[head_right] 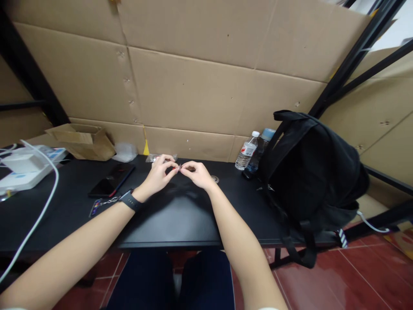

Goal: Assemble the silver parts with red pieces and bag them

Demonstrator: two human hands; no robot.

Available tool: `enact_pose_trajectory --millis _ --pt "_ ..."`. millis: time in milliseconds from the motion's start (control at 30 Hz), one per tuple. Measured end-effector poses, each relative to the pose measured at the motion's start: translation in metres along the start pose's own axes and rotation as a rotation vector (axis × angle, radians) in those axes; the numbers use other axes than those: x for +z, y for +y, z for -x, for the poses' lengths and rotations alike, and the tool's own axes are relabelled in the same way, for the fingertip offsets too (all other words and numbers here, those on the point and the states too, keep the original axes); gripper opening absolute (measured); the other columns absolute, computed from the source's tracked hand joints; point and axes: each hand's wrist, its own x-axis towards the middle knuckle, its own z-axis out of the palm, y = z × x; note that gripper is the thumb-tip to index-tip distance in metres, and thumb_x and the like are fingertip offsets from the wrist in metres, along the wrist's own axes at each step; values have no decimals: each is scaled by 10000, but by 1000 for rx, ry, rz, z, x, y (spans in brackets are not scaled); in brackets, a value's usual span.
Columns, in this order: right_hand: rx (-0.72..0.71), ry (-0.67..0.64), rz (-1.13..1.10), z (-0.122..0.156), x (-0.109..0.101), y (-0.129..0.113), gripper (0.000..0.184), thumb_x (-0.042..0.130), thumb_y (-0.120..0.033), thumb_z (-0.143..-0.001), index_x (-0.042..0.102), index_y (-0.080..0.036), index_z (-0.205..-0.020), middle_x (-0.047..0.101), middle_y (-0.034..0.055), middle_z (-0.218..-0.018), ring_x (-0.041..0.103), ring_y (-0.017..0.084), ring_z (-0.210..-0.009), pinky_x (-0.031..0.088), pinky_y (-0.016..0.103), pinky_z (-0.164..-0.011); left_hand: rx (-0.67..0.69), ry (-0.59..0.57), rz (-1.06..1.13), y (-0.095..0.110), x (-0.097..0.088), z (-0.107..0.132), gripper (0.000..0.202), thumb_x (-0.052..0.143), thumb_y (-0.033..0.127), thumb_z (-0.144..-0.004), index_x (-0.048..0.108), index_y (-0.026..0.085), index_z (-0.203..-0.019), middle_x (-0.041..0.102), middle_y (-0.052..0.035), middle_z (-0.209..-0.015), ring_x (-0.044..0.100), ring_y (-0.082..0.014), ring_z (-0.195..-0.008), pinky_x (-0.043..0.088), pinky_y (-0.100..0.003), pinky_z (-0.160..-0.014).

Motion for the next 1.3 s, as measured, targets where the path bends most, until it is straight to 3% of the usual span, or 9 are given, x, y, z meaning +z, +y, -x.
enact_pose_trajectory --millis 133,367,567,800,967,1133,1300 --pt "-13 -22 65 0 0 2 218 702 -416 -871 727 -202 -837 726 59 -1096 686 199 -990 534 334 -915 35 -3 20 -3 -1 -1 221 543 369 -1010 704 231 -945 598 -65 -1131 545 -241 -1154 370 -444 -1065" --pt "-147 -113 587 3 -9 6 93 674 -186 -858 709 -186 -772 650 97 -1165 641 220 -1065 482 387 -1005 -54 -41 -1 -16 -5 -4 286 441 389 -1048 696 259 -1042 620 -63 -1161 539 -254 -1176 366 -455 -1050" --pt "-133 -74 666 6 -23 0 100 668 -166 -845 702 -188 -753 658 95 -1160 651 225 -1052 493 368 -971 -121 -20 -122 -28 -8 -6 190 526 297 -972 708 264 -1014 634 -69 -1158 532 -286 -1145 399 -468 -968" --pt "-129 -57 624 8 -33 -10 102 679 -169 -848 721 -198 -760 681 79 -1175 653 226 -1057 473 396 -1005 -305 25 -203 -53 -21 -10 201 555 250 -906 732 274 -998 657 -86 -1150 521 -346 -1153 418 -505 -940" --pt "-92 -85 643 8 -31 -9 101 687 -174 -854 731 -193 -765 653 100 -1256 633 244 -1110 461 424 -1024 -285 -101 -252 -68 -26 -8 152 619 310 -874 763 286 -915 696 -89 -1147 513 -363 -1150 404 -537 -955" --pt "-68 -126 643 9 -33 -6 103 689 -152 -857 732 -185 -770 634 111 -1289 624 244 -1149 456 413 -1037 -220 -280 -263 -67 -22 -7 127 647 329 -860 771 303 -870 716 -67 -1160 514 -355 -1199 399 -543 -984" --pt "-58 -88 725 10 -36 -11 113 689 -168 -868 728 -180 -762 626 123 -1285 590 270 -1201 435 445 -1072 -220 -314 -298 -60 -22 -7 184 604 367 -896 775 305 -927 704 -67 -1209 508 -348 -1225 400 -532 -999"
